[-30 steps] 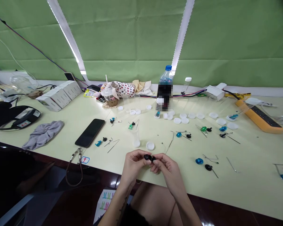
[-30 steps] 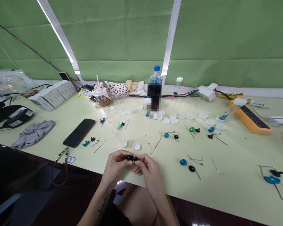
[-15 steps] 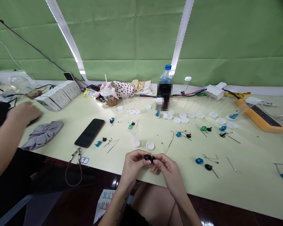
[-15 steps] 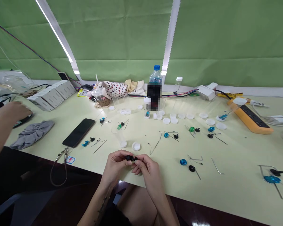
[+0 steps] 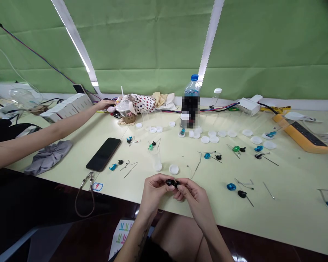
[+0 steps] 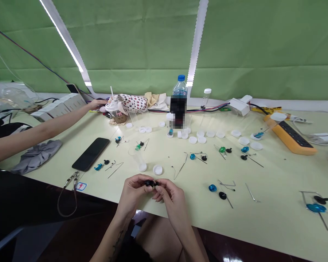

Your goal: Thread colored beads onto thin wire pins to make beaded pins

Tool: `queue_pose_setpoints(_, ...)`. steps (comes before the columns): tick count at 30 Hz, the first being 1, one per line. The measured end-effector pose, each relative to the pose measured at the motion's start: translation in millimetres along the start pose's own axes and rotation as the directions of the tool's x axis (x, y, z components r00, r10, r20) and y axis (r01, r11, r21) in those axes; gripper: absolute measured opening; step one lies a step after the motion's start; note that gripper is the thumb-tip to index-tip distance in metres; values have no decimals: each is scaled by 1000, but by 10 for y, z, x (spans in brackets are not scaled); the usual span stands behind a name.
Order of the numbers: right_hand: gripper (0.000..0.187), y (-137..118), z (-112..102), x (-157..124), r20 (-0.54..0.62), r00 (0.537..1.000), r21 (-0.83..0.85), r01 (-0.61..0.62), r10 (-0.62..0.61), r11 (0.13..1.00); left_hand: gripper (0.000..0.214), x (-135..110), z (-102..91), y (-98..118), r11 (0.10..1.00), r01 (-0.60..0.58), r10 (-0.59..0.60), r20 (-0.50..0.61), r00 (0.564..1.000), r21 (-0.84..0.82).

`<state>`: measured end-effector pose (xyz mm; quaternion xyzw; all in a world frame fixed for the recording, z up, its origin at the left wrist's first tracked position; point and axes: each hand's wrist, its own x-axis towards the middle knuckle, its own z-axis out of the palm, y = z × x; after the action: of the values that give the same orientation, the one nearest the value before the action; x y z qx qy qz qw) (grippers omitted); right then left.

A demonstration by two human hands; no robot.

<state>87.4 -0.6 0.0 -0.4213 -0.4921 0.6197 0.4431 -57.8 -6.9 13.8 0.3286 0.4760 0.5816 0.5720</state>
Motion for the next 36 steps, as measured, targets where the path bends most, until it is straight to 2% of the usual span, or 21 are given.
queue_pose_setpoints(3,32,6,17,2,-29,1000,43,-1,2,999,16,0,4,4,1000,-2,2,-8,1000,4)
queue_pose_setpoints(7,22,14,19,-3,-28,1000,62,-12,13,998,16,-3,8,-1,1000,4,-4,6,1000,-7)
queue_pose_setpoints(12,19,12,3,-1,-6,1000,73,-28,29,997,16,-6,-6,-6,1000,5,-5,26,1000,1)
queue_pose_setpoints(27,19,8,-10,-1,27,1000,50,-13,12,999,16,1,-25,-15,1000,5,-5,59,998,-5)
queue_pose_setpoints(36,27,11,4,1,8,1000,1,-10,10,1000,16,14,-11,-15,1000,-12,12,36,999,3)
